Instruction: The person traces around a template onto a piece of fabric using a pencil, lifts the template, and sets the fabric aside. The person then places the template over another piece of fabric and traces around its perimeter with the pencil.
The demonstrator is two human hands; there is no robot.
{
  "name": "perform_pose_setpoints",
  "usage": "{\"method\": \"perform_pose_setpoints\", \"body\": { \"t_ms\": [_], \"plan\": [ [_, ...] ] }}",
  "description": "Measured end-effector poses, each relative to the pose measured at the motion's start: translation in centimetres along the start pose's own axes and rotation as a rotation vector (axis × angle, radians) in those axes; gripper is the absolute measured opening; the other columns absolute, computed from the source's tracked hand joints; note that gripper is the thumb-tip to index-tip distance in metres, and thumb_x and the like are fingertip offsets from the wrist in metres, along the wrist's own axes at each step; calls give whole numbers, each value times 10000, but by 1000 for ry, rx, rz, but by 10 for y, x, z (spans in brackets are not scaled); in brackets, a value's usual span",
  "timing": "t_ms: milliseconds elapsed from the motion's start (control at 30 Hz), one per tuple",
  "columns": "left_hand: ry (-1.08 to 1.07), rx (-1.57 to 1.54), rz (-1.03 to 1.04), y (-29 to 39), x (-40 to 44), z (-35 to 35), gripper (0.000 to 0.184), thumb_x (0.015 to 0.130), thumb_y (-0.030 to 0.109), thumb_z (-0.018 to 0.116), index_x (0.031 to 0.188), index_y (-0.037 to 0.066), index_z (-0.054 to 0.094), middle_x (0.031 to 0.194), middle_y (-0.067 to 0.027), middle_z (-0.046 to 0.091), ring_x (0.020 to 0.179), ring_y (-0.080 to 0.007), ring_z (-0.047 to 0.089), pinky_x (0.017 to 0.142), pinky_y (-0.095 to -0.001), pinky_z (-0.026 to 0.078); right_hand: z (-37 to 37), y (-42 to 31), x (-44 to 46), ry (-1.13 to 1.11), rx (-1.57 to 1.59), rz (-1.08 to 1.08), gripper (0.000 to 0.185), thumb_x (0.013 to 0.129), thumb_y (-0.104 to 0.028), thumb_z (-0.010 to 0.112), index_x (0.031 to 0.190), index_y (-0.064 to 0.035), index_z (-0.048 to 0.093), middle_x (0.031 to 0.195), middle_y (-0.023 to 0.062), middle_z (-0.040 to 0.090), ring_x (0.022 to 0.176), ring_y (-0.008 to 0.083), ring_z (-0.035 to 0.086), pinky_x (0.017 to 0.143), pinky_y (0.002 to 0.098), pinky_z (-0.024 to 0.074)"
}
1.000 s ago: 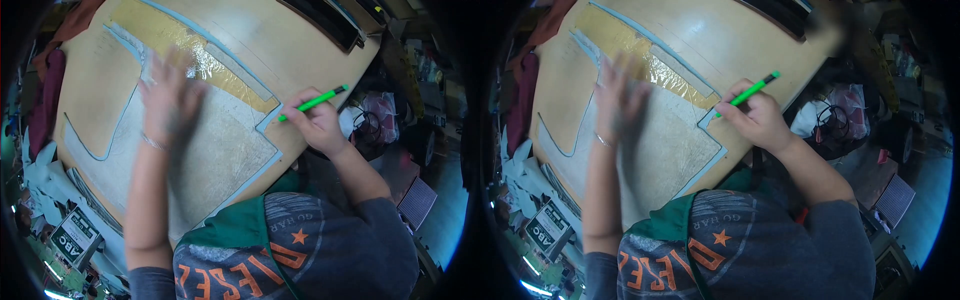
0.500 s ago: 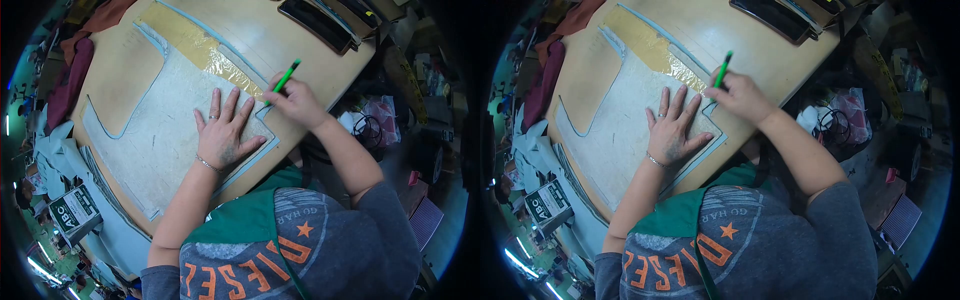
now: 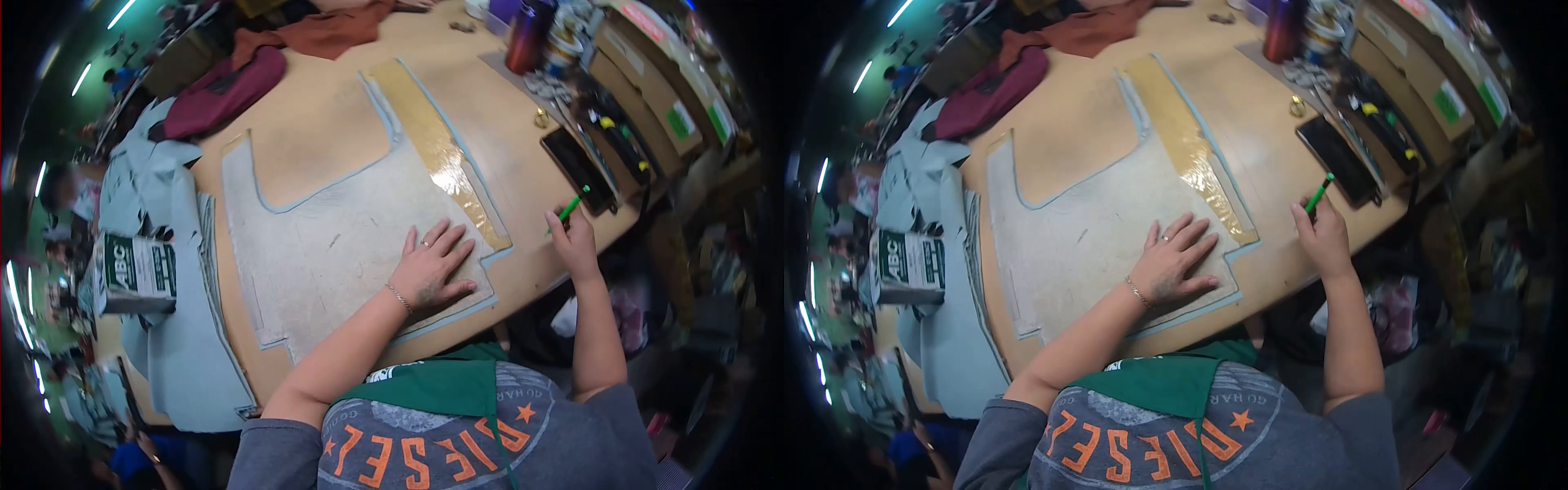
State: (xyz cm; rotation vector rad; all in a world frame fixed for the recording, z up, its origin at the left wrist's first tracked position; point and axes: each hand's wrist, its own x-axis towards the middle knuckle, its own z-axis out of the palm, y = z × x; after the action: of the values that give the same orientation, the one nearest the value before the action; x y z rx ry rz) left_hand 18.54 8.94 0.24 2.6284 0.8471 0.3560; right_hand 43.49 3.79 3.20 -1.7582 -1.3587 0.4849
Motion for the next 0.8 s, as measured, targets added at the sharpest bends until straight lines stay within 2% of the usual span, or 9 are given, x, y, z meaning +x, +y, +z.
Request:
{"method": "perform_pose_setpoints", "body": {
  "t_ms": [67,100,200,333,433,533,633,733,800],
  "plan": [
    [185,-181,51,-20,-13,-3,549,732,374,612,1179,86,477,1229,-160,414,1172,-336,358,946,-473,313,1,-9,1,-6,24,-15,117,807,-109,517,832,4,531,687,161,558,653,292,569,607,338,444],
    [315,-170,-17,-25,-26,-12,465,722,251,643,1121,51,512,1137,-169,478,1062,-335,445,907,-388,362,10,-5,2,-12,11,-59,112,806,-92,499,842,9,531,699,170,560,677,300,572,629,347,447],
    [522,-13,-320,-55,-90,-49,409,724,219,637,1071,30,530,1049,-171,528,987,-320,476,873,-393,365,36,-2,12,-78,-71,-100,134,790,-82,484,858,22,535,742,195,569,748,326,573,693,377,447],
    [619,299,-958,-109,-203,-74,415,735,255,632,1030,-20,532,986,-197,536,946,-322,506,818,-401,400,66,-5,27,-171,-215,7,207,757,-149,539,863,29,540,780,206,583,775,350,572,719,399,448],
    [568,107,-1200,-110,-223,-81,436,737,296,633,1012,-28,535,963,-201,542,916,-327,522,794,-390,415,75,-14,35,-205,-312,93,296,738,-233,592,861,32,544,795,214,586,768,342,579,714,384,453],
    [745,62,-1184,-123,-225,-69,432,741,318,638,970,-35,536,891,-152,554,817,-259,540,723,-331,434,78,-11,45,-270,-274,206,348,717,-244,646,897,35,542,798,185,599,744,286,595,699,363,458],
    [874,-183,-1209,-115,-223,-83,402,767,322,623,935,-29,523,838,-89,536,738,-168,506,675,-275,419,76,-7,42,-281,195,81,416,680,-239,701,940,40,533,787,139,598,747,219,583,699,338,452],
    [1011,-483,-1026,-117,-235,-81,383,785,312,614,935,-22,501,790,-45,504,714,-111,454,664,-237,394,59,-20,28,-267,329,99,470,654,-214,726,983,46,513,814,114,586,762,184,563,705,324,446],
    [958,-686,-962,-118,-242,-78,418,797,287,604,1022,-25,442,847,-78,541,771,-127,493,714,-245,399,48,-4,23,-277,171,9,483,664,-225,720,1004,39,502,842,121,580,781,190,562,724,316,441]
  ]
}}
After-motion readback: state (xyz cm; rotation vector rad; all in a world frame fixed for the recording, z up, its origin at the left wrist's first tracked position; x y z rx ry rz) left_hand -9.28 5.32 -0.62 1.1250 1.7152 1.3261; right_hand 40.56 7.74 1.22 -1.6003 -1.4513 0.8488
